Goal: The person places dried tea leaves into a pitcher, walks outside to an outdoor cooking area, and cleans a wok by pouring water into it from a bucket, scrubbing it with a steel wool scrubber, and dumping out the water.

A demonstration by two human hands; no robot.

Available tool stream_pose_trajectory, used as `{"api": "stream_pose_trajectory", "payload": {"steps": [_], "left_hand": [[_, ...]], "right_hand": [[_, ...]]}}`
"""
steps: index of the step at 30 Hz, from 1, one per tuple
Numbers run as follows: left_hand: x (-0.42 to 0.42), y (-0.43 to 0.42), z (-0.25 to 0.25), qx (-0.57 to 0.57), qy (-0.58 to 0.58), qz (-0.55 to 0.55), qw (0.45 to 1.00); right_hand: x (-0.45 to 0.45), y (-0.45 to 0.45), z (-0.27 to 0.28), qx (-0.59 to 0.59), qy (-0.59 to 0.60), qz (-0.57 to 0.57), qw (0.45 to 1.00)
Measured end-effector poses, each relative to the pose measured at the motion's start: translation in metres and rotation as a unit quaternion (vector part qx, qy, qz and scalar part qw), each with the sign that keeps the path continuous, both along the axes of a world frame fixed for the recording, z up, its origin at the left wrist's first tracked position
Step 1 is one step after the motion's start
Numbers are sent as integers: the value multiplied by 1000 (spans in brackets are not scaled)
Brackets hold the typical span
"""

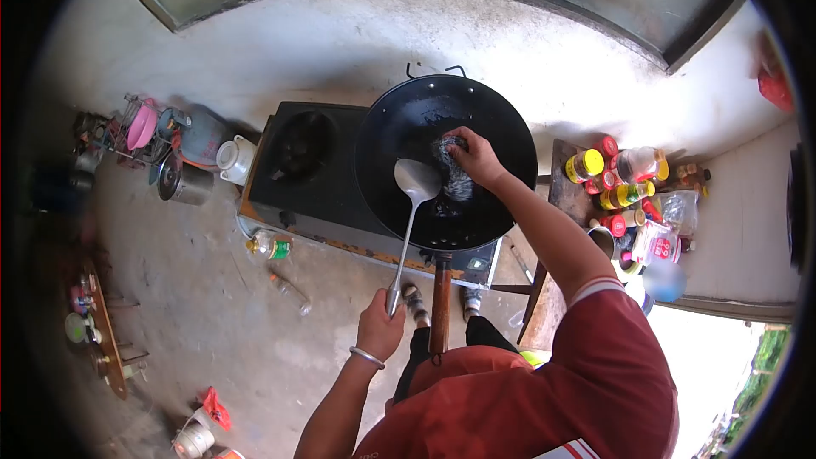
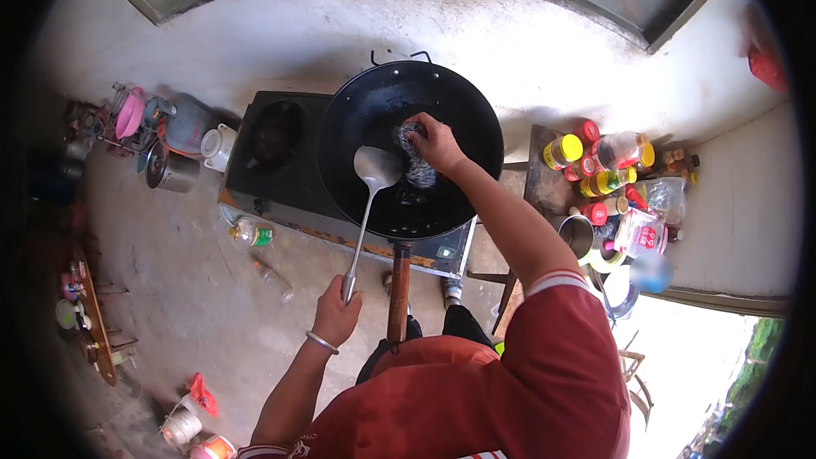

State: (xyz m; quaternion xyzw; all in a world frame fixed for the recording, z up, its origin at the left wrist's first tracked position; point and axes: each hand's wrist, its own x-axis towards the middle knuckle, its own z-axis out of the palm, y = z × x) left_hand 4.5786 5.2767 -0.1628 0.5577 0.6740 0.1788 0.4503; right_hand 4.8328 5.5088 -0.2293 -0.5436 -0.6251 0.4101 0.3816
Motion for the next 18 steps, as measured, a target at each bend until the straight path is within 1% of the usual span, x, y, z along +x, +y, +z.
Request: {"api": "stream_pose_trajectory", "payload": {"steps": [1,2,3,4,5,7,8,10,11,13,14,15,17,18], "left_hand": [[-2,-3,-3,-7,13,-6,1000],[-2,-4,-2,-9,12,-5,1000],[1,-5,-2,3,-17,-6,1000],[2,-3,-2,17,-45,-8,999],[3,-1,-2,18,-46,-13,999],[1,-1,-1,-4,-90,-15,996],[1,-5,-4,-4,-89,-17,996],[1,-9,-10,-6,-62,-32,998],[0,-9,-11,-10,-58,-36,998],[0,-12,-11,-13,-49,-47,998],[1,-12,-11,-10,-38,-48,998],[0,-11,-12,-10,-38,-49,998],[-1,-11,-15,19,-35,-33,999],[-2,-11,-14,18,-35,-33,999]], "right_hand": [[-7,-10,13,0,-1,2,1000],[-16,-23,29,46,-1,76,996],[-25,-35,37,91,-1,148,985],[-34,-41,33,168,-49,122,977],[-35,-41,31,174,-52,120,976],[-32,-33,4,107,-97,82,986],[-32,-32,-5,107,-95,79,986],[-32,-25,-18,111,-168,97,975],[-30,-24,-25,107,-164,92,976],[-25,-23,-29,49,-179,38,982],[-26,-26,-26,4,-157,20,987],[-28,-31,-24,4,-157,19,987],[-33,-42,-10,-21,-31,15,999],[-26,-34,-32,-29,25,37,999]]}}
